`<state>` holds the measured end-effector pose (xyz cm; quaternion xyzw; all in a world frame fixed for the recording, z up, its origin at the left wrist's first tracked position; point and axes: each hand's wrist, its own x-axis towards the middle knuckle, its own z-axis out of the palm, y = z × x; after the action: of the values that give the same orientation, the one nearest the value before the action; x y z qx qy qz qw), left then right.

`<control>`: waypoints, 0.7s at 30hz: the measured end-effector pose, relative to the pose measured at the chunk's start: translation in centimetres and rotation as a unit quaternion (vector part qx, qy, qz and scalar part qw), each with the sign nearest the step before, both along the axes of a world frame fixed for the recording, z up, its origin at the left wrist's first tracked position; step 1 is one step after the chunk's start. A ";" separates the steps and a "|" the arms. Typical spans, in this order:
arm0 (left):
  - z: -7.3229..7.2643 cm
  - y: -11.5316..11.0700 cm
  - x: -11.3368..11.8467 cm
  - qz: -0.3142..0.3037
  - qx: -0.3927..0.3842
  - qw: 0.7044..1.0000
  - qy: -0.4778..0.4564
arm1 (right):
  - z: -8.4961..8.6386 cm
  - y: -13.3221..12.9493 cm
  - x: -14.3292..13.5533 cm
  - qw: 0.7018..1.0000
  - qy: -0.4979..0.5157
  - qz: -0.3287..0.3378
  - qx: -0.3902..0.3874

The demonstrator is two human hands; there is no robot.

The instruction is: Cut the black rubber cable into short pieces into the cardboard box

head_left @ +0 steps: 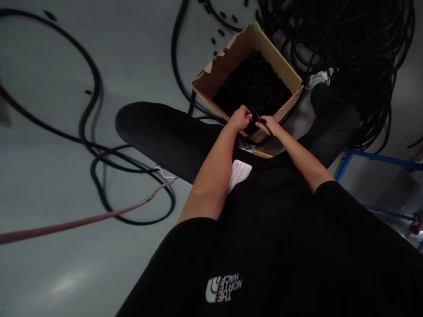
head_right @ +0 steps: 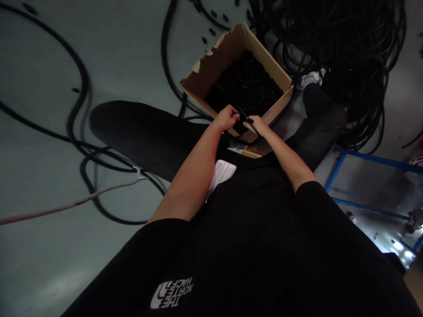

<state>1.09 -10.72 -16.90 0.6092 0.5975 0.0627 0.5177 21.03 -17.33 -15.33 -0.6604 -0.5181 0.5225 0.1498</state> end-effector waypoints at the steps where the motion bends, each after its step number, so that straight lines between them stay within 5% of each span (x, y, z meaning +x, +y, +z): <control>1: -0.2 0.0 0.0 0.000 -0.001 1.000 0.005 | 0.1 -0.1 0.1 1.000 -0.023 0.011 0.004; 14: -1.3 0.1 -0.1 0.045 -0.023 0.998 -0.032 | 0.8 -0.8 0.9 0.994 -0.076 0.073 -0.024; 21: -1.7 0.3 0.0 0.087 -0.044 0.991 -0.090 | 0.3 -1.6 0.5 0.994 0.037 -0.007 -0.103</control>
<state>1.11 -10.41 -18.58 0.5232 0.6016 0.1356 0.5881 21.56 -18.98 -15.07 -0.6560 -0.4511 0.5963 0.1033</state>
